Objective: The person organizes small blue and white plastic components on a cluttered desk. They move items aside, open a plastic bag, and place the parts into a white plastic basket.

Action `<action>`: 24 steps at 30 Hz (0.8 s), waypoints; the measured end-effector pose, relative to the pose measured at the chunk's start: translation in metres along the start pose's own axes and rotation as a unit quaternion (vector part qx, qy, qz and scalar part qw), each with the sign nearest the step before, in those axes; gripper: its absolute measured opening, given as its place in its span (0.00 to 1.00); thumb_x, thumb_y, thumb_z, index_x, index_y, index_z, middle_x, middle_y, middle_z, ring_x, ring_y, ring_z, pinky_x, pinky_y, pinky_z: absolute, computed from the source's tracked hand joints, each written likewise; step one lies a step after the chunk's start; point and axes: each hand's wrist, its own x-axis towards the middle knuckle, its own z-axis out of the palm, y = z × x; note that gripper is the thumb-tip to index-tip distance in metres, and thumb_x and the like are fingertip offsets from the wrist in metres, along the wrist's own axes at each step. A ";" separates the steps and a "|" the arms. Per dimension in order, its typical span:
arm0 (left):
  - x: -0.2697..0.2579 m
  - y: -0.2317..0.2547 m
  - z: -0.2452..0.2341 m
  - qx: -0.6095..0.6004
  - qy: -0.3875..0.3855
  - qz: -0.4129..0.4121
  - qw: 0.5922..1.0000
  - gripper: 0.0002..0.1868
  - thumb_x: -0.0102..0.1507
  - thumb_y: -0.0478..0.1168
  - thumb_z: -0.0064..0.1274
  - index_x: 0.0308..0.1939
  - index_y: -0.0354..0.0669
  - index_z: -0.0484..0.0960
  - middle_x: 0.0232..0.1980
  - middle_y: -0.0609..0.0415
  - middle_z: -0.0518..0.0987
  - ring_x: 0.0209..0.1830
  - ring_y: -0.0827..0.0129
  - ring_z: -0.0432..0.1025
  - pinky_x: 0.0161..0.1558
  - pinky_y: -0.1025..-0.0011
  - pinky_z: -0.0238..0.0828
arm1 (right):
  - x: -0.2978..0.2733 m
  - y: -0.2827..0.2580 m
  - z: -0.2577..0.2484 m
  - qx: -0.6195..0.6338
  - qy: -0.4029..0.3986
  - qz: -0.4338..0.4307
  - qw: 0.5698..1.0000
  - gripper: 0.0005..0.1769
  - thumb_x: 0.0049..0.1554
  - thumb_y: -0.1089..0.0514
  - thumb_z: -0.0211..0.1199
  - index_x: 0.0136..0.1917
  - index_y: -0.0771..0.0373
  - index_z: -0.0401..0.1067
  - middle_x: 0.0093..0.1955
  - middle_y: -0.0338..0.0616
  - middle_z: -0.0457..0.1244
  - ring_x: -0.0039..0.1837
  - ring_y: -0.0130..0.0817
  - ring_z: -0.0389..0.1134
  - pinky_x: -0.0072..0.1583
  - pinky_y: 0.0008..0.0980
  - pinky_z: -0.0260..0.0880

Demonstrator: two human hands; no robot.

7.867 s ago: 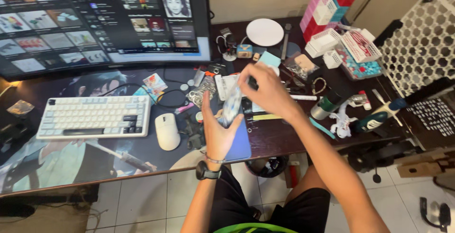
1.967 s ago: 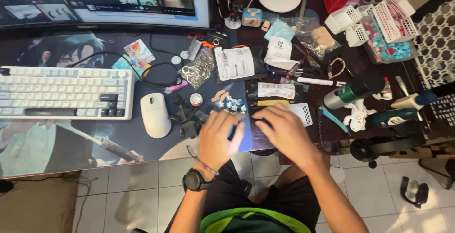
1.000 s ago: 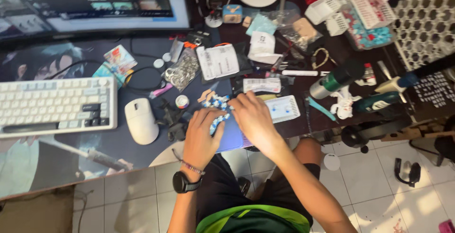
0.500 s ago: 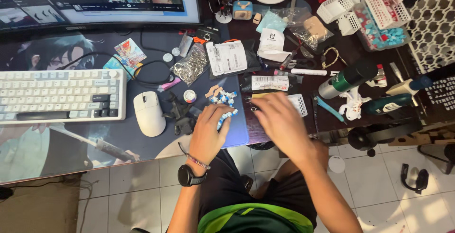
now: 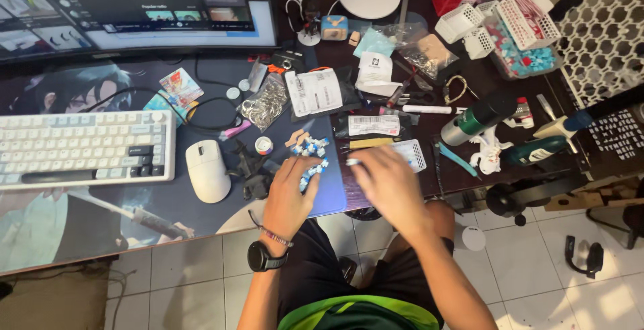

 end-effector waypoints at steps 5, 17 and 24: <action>-0.002 0.000 -0.003 -0.030 -0.003 -0.011 0.999 0.12 0.62 0.34 0.55 0.50 0.40 0.80 0.50 0.49 0.81 0.52 0.51 0.76 0.53 0.62 0.72 | -0.004 0.008 -0.033 -0.067 0.023 0.018 0.997 0.10 0.55 0.61 0.66 0.52 0.63 0.77 0.52 0.45 0.70 0.56 0.46 0.67 0.58 0.42 0.67; 0.000 -0.001 -0.002 -0.070 0.014 -0.036 0.997 0.13 0.61 0.32 0.56 0.50 0.39 0.80 0.49 0.49 0.82 0.48 0.56 0.79 0.47 0.68 0.75 | 0.007 -0.014 0.041 0.020 -0.060 -0.073 0.995 0.11 0.52 0.59 0.68 0.48 0.64 0.74 0.45 0.45 0.66 0.53 0.50 0.65 0.52 0.44 0.67; -0.001 -0.002 0.000 -0.072 0.014 -0.034 0.997 0.11 0.63 0.32 0.56 0.50 0.38 0.81 0.48 0.49 0.83 0.46 0.57 0.79 0.46 0.68 0.75 | -0.015 0.004 -0.023 0.012 0.043 0.013 0.999 0.09 0.56 0.59 0.68 0.50 0.63 0.76 0.49 0.45 0.68 0.52 0.43 0.69 0.53 0.41 0.71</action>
